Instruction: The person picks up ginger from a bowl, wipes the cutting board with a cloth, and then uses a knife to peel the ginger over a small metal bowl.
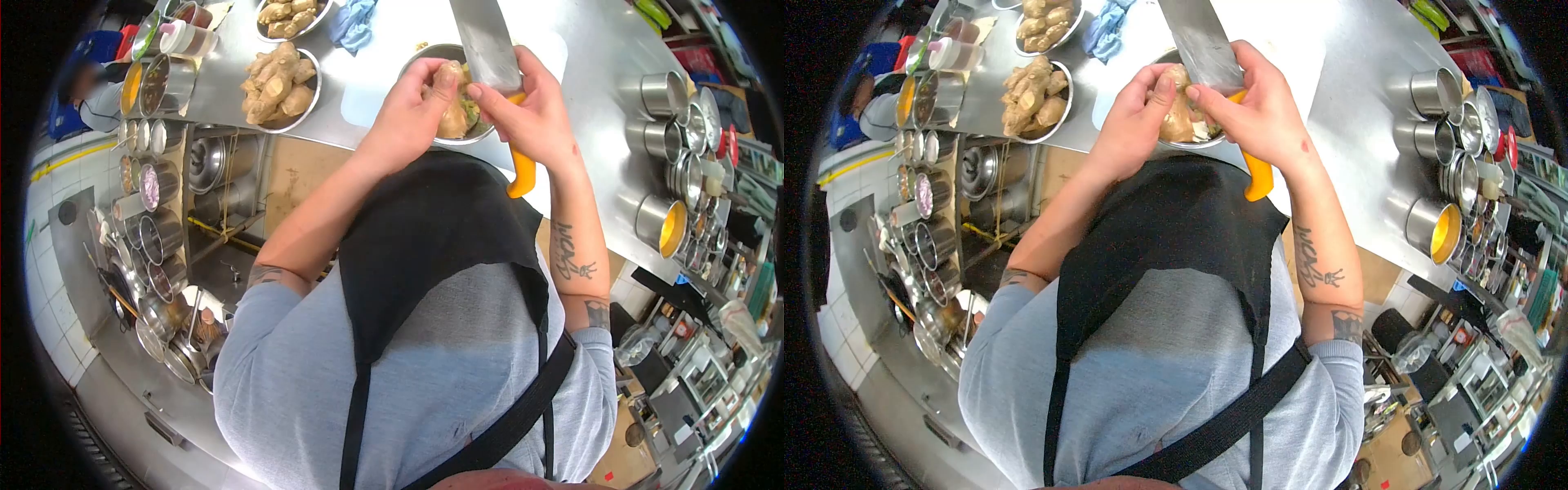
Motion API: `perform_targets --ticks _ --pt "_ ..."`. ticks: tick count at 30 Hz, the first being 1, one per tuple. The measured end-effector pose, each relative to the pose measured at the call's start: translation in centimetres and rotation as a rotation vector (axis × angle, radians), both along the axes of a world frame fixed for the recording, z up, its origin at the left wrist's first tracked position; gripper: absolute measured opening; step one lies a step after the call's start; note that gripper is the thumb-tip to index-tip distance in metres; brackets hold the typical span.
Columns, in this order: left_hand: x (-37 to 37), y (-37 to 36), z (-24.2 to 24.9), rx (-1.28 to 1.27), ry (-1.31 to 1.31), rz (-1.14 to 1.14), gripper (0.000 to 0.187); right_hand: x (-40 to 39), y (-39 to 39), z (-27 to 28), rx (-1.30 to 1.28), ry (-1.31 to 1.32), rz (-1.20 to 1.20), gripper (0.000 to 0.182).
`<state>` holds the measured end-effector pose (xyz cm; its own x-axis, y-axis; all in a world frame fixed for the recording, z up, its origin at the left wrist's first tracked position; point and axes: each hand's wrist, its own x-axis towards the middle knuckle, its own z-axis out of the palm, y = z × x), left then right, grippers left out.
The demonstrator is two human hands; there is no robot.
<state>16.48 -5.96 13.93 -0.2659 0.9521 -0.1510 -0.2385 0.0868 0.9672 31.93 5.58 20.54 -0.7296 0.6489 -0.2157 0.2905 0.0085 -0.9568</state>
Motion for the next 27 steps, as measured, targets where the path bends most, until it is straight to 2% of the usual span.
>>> perform_targets --ticks 2,5,6,8,12,15,18,20,23,27 --pt "-0.4 -0.1 0.1 -0.013 0.050 0.069 0.046 0.0 -0.2 0.7 0.032 0.015 -0.030 0.043" --pt "-1.4 -0.7 1.3 0.038 -0.331 0.054 0.042 0.2 -0.1 0.3 0.165 0.011 -0.088 0.043" --pt "-1.8 -0.9 1.3 0.060 -0.365 0.009 0.043 0.3 0.0 0.0 0.225 0.005 -0.108 0.042" --pt "-2.7 -1.2 1.3 0.103 -0.433 -0.081 0.045 0.8 0.3 -0.8 0.181 0.028 -0.108 0.037" --pt "-3.1 -1.5 1.0 0.102 -0.355 -0.109 0.046 1.2 -0.4 -0.7 0.056 -0.022 -0.147 0.030" --pt "-3.1 -1.6 0.5 0.104 -0.310 -0.127 0.046 1.7 -1.3 -0.5 0.100 -0.024 -0.119 0.027" --pt "-2.9 -1.8 0.5 0.106 -0.385 -0.149 0.046 2.0 -2.8 0.6 0.129 0.013 -0.111 0.035" --pt "-2.6 -1.8 1.0 0.102 -0.459 -0.183 0.047 2.7 -3.1 0.2 0.283 0.038 -0.049 0.040" --pt "-2.4 -1.4 0.9 0.149 -0.392 -0.174 0.044 3.3 -3.7 0.3 0.353 0.019 -0.030 0.040" --pt "-3.2 -1.5 0.7 0.132 -0.111 -0.230 0.046 4.1 -4.4 0.5 0.453 -0.098 -0.006 0.040"
